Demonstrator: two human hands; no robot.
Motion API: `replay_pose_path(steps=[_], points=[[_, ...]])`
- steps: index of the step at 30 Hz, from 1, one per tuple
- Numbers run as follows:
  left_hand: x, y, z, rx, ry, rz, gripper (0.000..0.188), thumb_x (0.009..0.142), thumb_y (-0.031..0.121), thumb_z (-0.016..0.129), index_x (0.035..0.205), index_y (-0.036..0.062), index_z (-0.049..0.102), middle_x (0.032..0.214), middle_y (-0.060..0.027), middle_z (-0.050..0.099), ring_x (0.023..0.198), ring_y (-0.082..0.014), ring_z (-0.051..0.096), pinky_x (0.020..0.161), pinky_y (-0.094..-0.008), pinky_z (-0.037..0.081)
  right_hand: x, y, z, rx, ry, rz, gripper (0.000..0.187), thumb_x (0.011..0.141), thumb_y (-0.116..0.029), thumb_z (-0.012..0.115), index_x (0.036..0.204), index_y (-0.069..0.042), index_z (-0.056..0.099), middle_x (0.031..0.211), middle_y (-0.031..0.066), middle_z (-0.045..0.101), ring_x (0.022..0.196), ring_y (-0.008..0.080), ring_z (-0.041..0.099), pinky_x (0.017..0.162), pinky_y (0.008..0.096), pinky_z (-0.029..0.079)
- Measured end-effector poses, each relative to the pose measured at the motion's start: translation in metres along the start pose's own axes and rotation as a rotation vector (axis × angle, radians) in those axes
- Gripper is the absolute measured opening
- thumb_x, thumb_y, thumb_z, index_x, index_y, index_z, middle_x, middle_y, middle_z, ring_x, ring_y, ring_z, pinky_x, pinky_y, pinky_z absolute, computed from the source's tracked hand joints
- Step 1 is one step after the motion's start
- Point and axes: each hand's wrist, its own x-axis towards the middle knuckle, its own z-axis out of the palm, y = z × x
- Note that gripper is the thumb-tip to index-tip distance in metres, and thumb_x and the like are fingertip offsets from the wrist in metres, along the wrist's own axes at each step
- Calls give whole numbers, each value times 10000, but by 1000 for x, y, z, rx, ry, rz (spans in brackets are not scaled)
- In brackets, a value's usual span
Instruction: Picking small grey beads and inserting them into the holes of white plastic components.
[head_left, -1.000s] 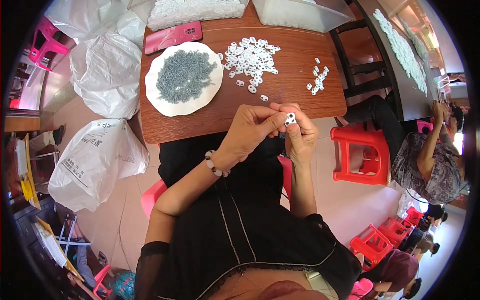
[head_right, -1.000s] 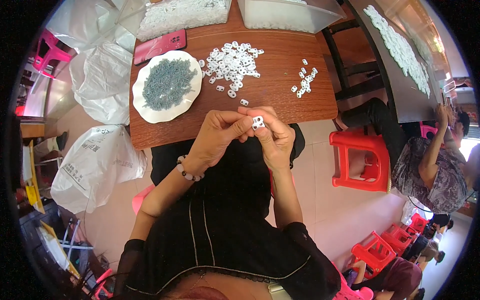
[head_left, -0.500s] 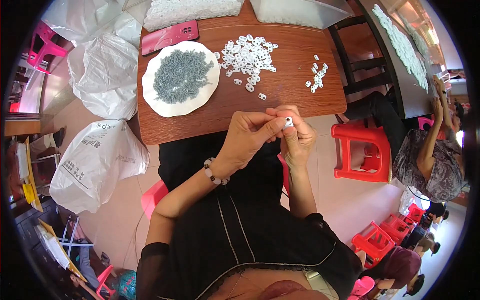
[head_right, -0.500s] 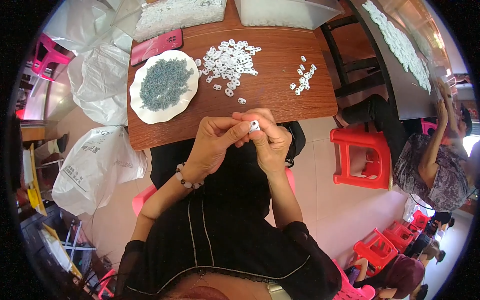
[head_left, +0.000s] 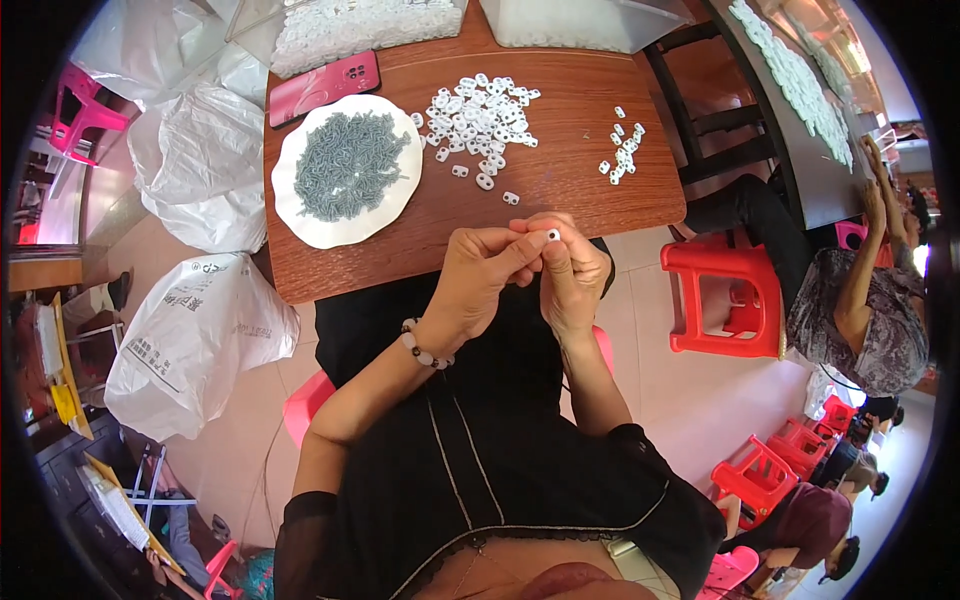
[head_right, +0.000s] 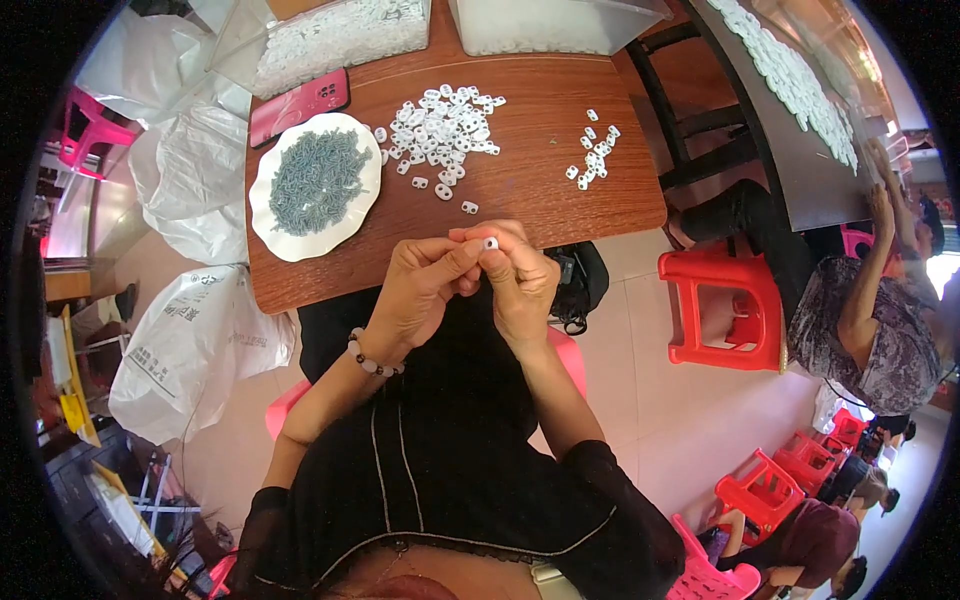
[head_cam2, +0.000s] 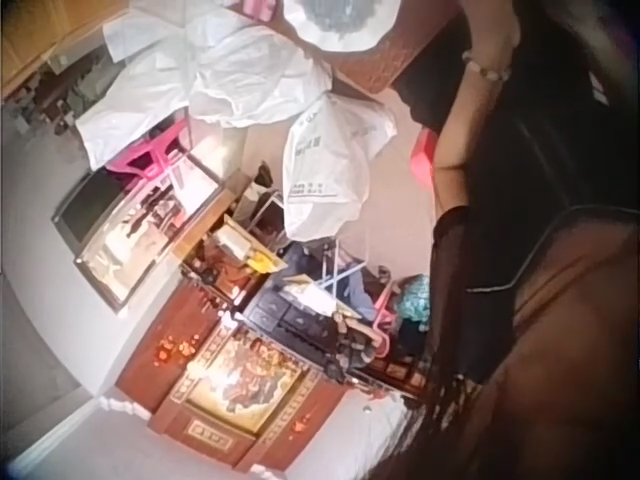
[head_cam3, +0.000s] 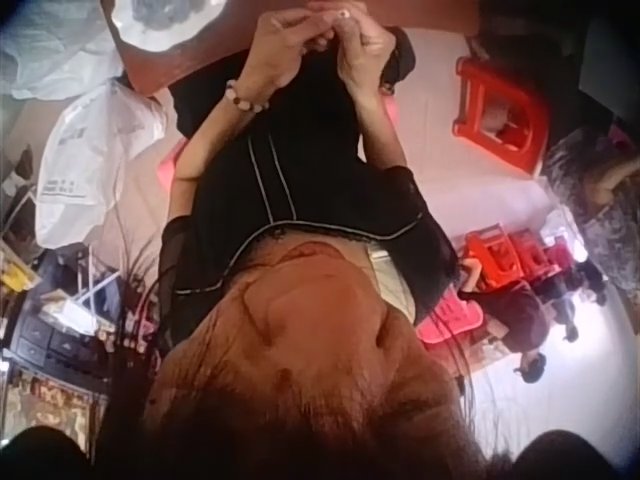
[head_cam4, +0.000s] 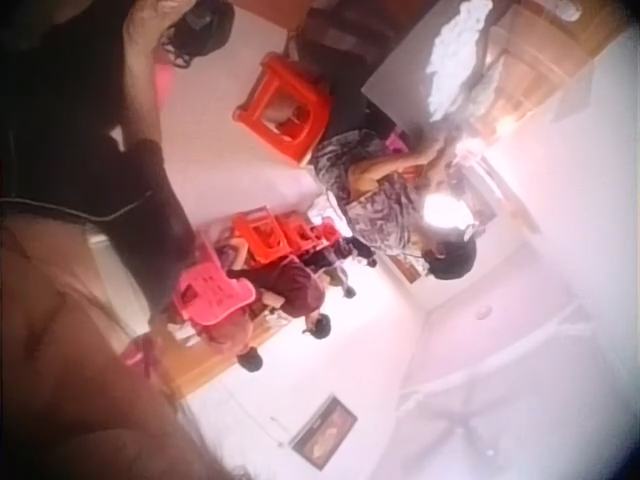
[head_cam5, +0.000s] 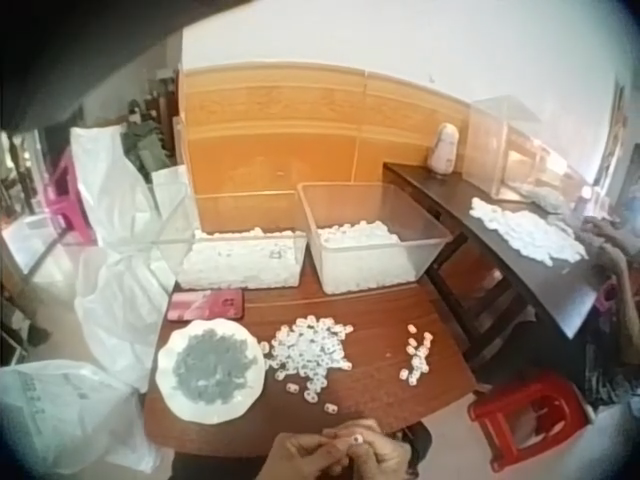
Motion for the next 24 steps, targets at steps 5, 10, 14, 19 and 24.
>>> replay_pose_path(steps=[5,10,14,19,24], points=[[8,1,3,73,9,33,199,911,199,646,881,13,710,780,-19,664,645,-54,539,595,-198,427,6,3,-10,281,-77,196,379,956,-297,574,1082,56,631,1047,163,655,786,126,582,699,247,480],[17,-5,0,89,-5,72,218,919,220,635,902,14,707,787,-14,669,670,-54,543,618,-190,425,9,12,-19,361,-111,205,424,957,-301,566,1197,48,575,1158,185,621,855,131,582,739,255,478],[22,-3,-2,122,1,71,223,926,226,626,903,19,704,781,-7,662,677,-52,538,627,-188,421,11,16,-21,346,-125,200,449,958,-301,564,1241,47,545,1200,189,600,888,138,585,743,260,482],[26,-4,-7,83,18,54,233,932,218,617,861,11,697,751,-3,646,651,-48,520,614,-190,419,14,18,-19,309,-145,222,440,969,-275,550,1270,45,522,1229,188,587,898,140,591,753,261,501],[27,-5,-18,108,-5,67,239,934,244,616,891,24,698,764,5,645,661,-44,523,615,-184,410,15,18,-17,291,-161,252,415,973,-246,543,1272,42,523,1231,183,589,904,138,599,777,266,513]])
